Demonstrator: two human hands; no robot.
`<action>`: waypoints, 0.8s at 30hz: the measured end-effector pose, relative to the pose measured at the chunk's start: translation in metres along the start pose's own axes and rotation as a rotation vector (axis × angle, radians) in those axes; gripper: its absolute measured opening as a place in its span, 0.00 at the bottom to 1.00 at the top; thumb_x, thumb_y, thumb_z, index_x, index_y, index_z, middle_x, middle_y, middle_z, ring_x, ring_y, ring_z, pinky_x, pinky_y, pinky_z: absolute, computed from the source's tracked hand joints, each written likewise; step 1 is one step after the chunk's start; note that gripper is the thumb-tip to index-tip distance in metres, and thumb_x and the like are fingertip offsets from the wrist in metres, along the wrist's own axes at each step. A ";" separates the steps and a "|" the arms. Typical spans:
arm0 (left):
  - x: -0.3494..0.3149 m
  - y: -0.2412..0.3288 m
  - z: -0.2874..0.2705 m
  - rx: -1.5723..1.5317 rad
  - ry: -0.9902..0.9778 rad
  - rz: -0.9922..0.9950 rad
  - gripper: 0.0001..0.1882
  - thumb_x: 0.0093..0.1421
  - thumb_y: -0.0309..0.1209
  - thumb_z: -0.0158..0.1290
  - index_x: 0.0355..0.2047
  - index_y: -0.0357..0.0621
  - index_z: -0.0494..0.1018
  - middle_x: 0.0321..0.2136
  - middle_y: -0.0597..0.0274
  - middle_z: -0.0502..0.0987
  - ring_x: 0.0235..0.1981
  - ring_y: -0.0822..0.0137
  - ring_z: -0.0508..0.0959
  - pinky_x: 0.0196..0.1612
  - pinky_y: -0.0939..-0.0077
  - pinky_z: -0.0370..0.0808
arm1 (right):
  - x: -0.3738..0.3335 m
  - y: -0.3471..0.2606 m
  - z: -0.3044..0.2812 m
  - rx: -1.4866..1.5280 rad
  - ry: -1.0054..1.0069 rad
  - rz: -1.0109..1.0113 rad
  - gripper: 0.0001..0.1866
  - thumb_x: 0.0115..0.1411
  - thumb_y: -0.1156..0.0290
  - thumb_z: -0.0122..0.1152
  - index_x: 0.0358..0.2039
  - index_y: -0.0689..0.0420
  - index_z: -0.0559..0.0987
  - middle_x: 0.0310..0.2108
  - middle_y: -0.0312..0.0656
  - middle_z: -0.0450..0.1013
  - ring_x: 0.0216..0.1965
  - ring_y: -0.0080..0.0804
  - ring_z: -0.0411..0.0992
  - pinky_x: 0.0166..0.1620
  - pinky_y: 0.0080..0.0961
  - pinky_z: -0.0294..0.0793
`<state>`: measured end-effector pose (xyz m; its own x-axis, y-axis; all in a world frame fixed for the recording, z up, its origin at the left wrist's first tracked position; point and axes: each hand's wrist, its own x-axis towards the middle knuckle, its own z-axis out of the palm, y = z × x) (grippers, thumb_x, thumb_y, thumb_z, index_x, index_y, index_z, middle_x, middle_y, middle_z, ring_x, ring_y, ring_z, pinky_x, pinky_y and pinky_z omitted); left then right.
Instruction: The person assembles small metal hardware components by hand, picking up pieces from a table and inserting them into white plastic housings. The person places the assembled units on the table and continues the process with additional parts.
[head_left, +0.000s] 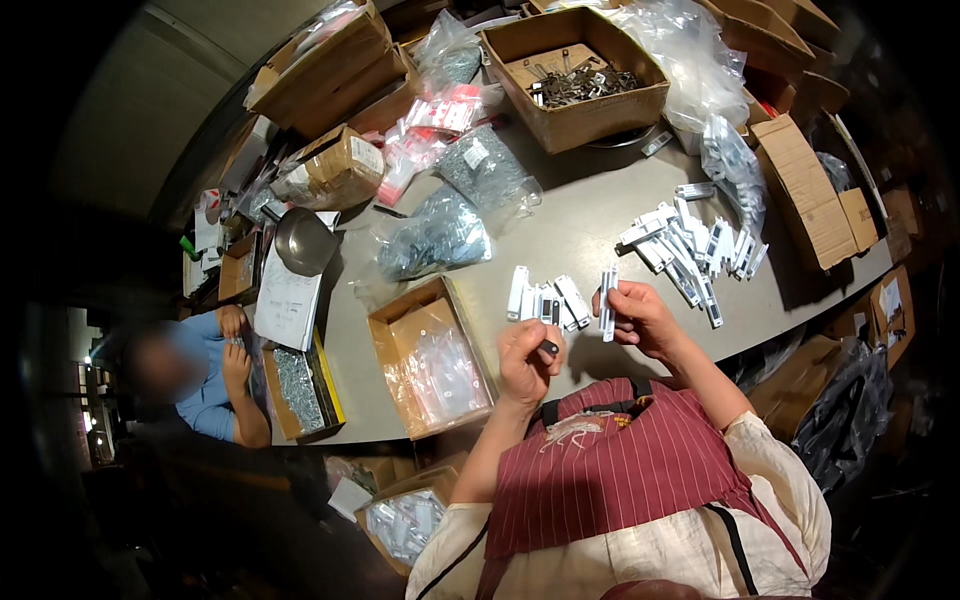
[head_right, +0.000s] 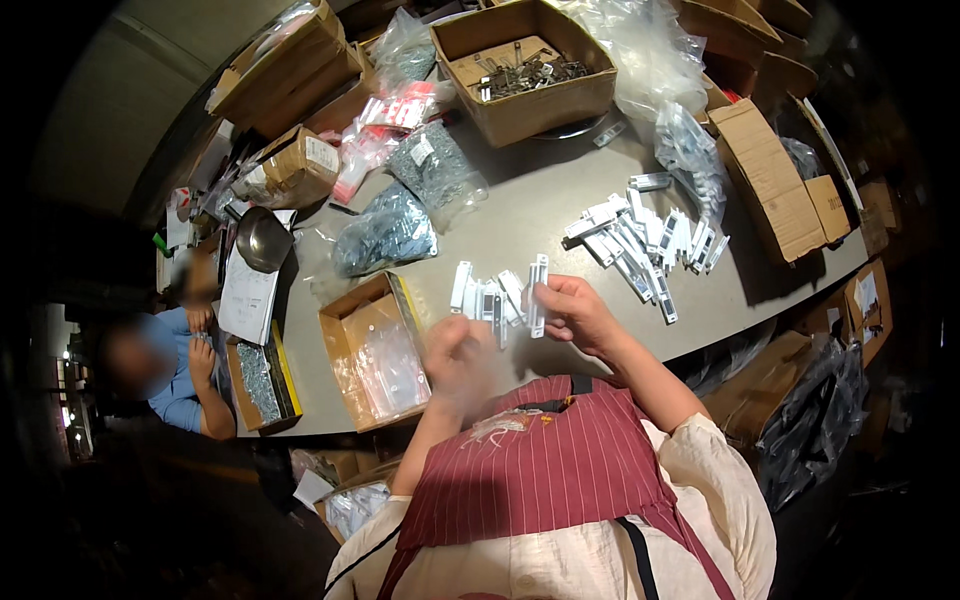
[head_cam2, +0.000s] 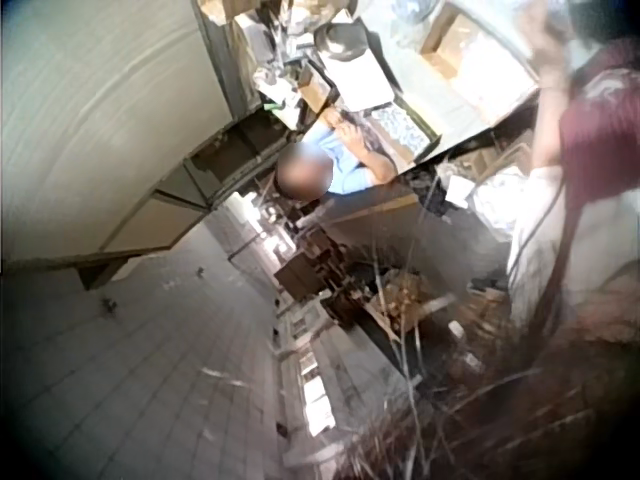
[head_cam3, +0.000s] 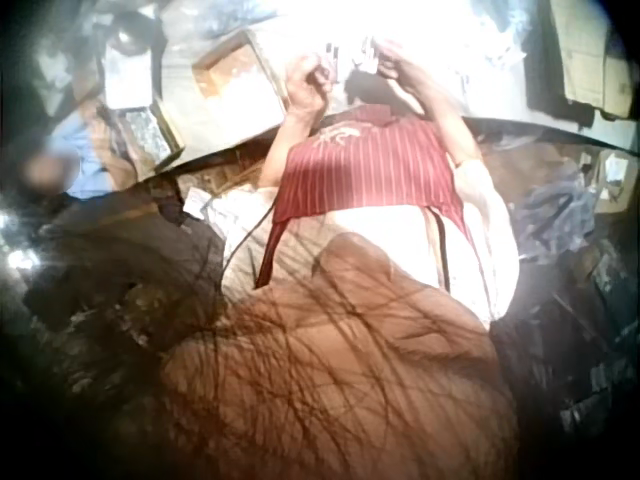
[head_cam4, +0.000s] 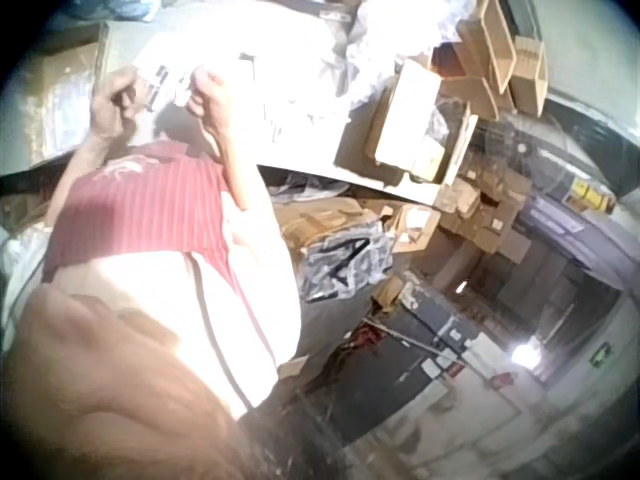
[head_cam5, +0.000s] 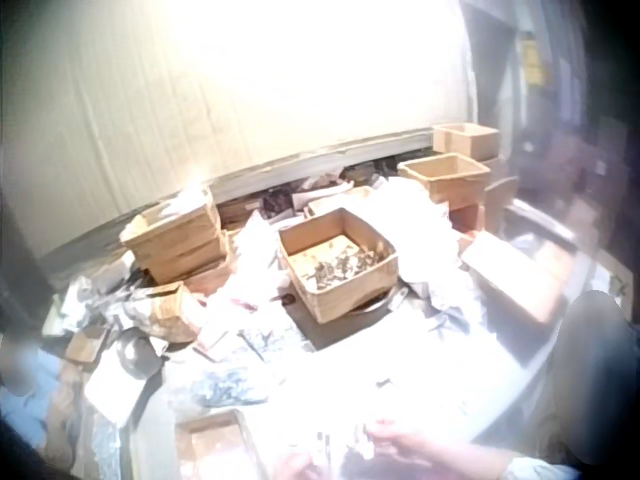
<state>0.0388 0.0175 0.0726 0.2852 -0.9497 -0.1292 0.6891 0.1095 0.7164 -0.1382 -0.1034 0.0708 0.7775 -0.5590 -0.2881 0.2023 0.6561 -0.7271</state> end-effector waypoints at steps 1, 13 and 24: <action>0.001 -0.011 -0.005 -0.108 -0.039 0.011 0.14 0.64 0.33 0.48 0.23 0.39 0.68 0.19 0.56 0.72 0.14 0.71 0.66 0.15 0.77 0.60 | 0.001 0.003 0.000 -0.019 -0.010 -0.014 0.19 0.69 0.56 0.58 0.38 0.63 0.78 0.17 0.29 0.62 0.14 0.13 0.53 0.17 0.13 0.52; -0.002 -0.036 -0.033 0.225 0.226 -0.310 0.15 0.72 0.38 0.46 0.34 0.39 0.71 0.20 0.65 0.68 0.13 0.82 0.56 0.14 0.86 0.50 | 0.022 0.000 -0.044 -0.624 0.422 -0.097 0.17 0.70 0.53 0.55 0.31 0.53 0.77 0.19 0.27 0.67 0.16 0.13 0.61 0.19 0.14 0.57; -0.007 -0.045 -0.033 0.217 0.371 -0.318 0.10 0.70 0.33 0.50 0.41 0.39 0.72 0.24 0.66 0.72 0.14 0.84 0.57 0.15 0.87 0.51 | 0.059 0.042 -0.041 -1.485 0.202 -0.243 0.26 0.57 0.52 0.67 0.44 0.64 0.76 0.33 0.57 0.78 0.37 0.56 0.77 0.40 0.43 0.76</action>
<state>0.0279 0.0293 0.0184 0.3276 -0.7544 -0.5688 0.6376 -0.2677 0.7223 -0.1077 -0.1297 -0.0026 0.6977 -0.7138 -0.0606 -0.5509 -0.4805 -0.6824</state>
